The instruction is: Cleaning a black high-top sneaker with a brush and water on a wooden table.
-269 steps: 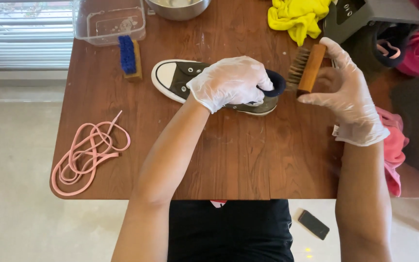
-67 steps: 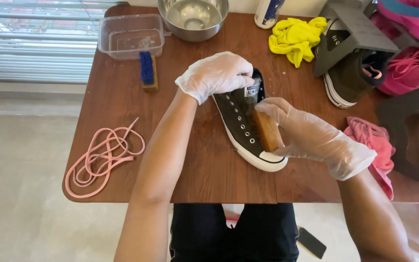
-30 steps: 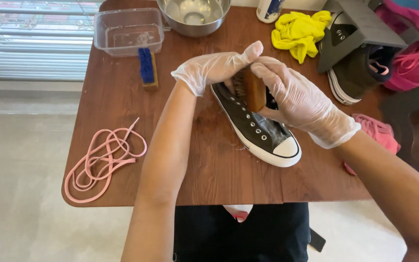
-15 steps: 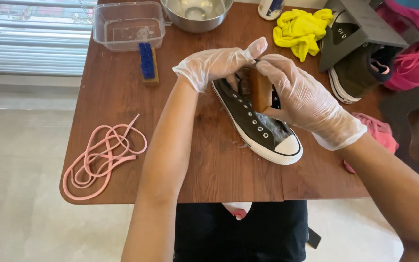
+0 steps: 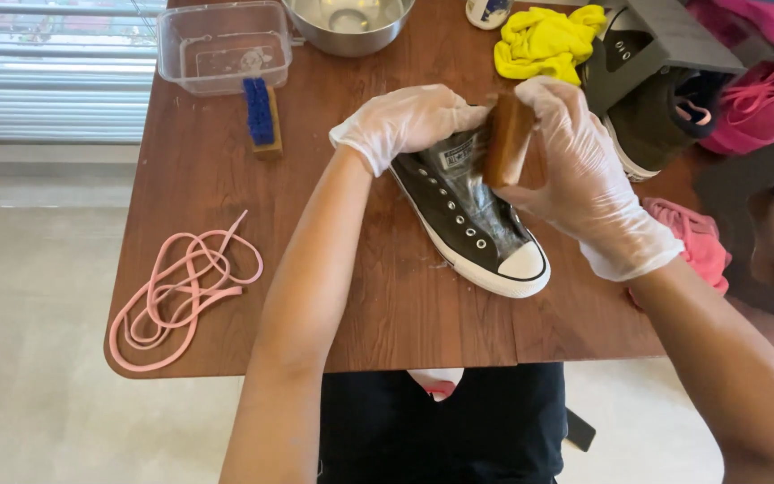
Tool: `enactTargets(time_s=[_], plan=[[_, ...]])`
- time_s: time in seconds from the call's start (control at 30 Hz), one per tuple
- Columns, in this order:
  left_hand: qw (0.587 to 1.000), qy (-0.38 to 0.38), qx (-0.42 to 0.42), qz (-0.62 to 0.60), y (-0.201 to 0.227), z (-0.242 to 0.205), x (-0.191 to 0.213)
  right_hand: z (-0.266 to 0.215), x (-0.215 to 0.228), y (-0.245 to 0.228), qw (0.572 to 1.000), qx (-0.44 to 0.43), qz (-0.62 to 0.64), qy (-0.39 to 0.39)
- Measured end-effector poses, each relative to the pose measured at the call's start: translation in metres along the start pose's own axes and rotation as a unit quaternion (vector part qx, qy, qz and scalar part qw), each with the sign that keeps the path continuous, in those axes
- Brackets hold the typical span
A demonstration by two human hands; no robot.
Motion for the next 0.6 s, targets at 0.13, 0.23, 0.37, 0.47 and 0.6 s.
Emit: enactTargets(time_s=[0.13, 0.23, 0.37, 0.47, 0.6], plan=[[0.999, -0.012, 0.01, -0.048, -0.002, -0.003, 0.002, -0.004, 0.0, 0.0, 0.998, 0.003, 0.056, 0.04], [0.998, -0.001, 0.024, -0.062, 0.0, -0.005, 0.003, -0.001, 0.007, 0.0, 0.959, -0.007, -0.033, -0.28], [0.997, -0.002, 0.025, -0.069, 0.004, -0.006, 0.006, 0.001, 0.005, -0.009, 0.964, 0.027, -0.077, -0.255], [0.998, 0.002, 0.027, -0.059, 0.002, -0.008, 0.006, 0.0, -0.004, -0.006, 0.992, 0.053, -0.072, -0.092], [0.998, 0.006, 0.001, -0.07, -0.005, -0.005, 0.0, 0.0, 0.005, -0.003, 0.909, 0.005, -0.081, -0.408]])
Point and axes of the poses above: each hand's wrist, its own z-axis towards the middle knuckle, its own x-axis out of the back of the hand, y = z × x, the point moved 1 cm from there along z, towards the middle knuckle, and after that the axes turned 12 degrees about y, right-handed, at the moved point
